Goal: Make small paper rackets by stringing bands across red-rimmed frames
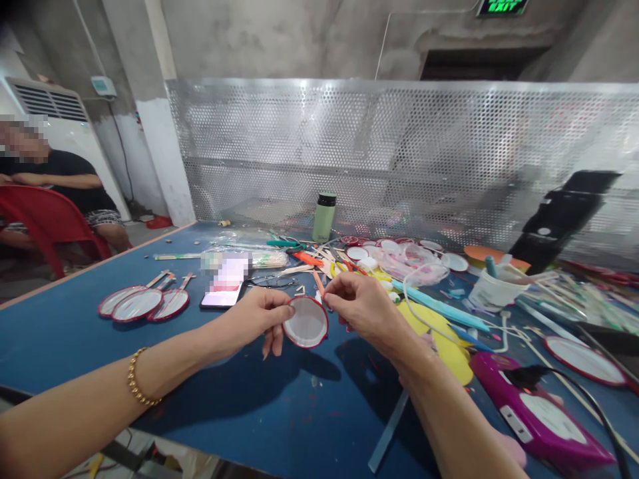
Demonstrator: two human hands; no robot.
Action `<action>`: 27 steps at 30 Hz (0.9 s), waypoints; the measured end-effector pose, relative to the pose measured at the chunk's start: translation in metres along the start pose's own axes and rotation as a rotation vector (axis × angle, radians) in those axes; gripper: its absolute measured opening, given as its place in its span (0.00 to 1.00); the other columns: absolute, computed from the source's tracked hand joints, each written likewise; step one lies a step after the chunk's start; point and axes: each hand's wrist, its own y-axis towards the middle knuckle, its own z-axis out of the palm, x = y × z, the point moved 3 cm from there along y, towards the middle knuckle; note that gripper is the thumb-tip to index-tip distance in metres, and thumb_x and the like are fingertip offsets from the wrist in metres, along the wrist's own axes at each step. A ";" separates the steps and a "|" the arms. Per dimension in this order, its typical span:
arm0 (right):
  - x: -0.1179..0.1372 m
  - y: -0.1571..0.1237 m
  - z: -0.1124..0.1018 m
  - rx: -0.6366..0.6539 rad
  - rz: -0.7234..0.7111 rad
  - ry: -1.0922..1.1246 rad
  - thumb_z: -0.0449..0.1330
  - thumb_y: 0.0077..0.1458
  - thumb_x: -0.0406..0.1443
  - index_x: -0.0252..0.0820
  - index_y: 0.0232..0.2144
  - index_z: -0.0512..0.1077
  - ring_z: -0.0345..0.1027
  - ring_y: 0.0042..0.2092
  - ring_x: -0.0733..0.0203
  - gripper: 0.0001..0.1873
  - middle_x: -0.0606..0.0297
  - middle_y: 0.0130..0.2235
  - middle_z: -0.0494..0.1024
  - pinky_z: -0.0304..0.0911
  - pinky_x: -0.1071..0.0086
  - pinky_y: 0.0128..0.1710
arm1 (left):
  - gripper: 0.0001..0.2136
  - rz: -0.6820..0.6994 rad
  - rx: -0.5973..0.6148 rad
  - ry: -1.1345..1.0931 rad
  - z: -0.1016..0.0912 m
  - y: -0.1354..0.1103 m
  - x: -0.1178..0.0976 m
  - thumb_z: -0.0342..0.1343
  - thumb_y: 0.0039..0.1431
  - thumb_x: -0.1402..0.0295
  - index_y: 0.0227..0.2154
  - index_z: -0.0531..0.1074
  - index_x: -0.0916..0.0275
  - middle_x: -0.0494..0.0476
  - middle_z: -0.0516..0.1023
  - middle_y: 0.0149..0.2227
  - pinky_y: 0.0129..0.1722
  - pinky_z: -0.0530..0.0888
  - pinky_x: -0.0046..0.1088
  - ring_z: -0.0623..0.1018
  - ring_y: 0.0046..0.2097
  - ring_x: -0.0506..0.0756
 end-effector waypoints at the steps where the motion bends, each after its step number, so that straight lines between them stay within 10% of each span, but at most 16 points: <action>1: 0.000 0.000 0.000 -0.004 -0.011 0.005 0.61 0.48 0.41 0.40 0.26 0.71 0.58 0.17 0.70 0.10 0.73 0.17 0.67 0.55 0.76 0.15 | 0.06 0.007 0.009 -0.017 0.000 0.000 0.000 0.48 0.60 0.70 0.30 0.67 0.65 0.49 0.69 0.15 0.14 0.68 0.20 0.73 0.17 0.50; 27: 0.014 -0.008 0.021 0.065 -0.078 0.275 0.69 0.46 0.44 0.40 0.28 0.73 0.67 0.23 0.68 0.15 0.68 0.25 0.76 0.64 0.73 0.22 | 0.12 0.057 0.201 -0.302 0.002 -0.007 -0.005 0.57 0.59 0.65 0.40 0.71 0.69 0.56 0.75 0.23 0.15 0.69 0.19 0.76 0.20 0.50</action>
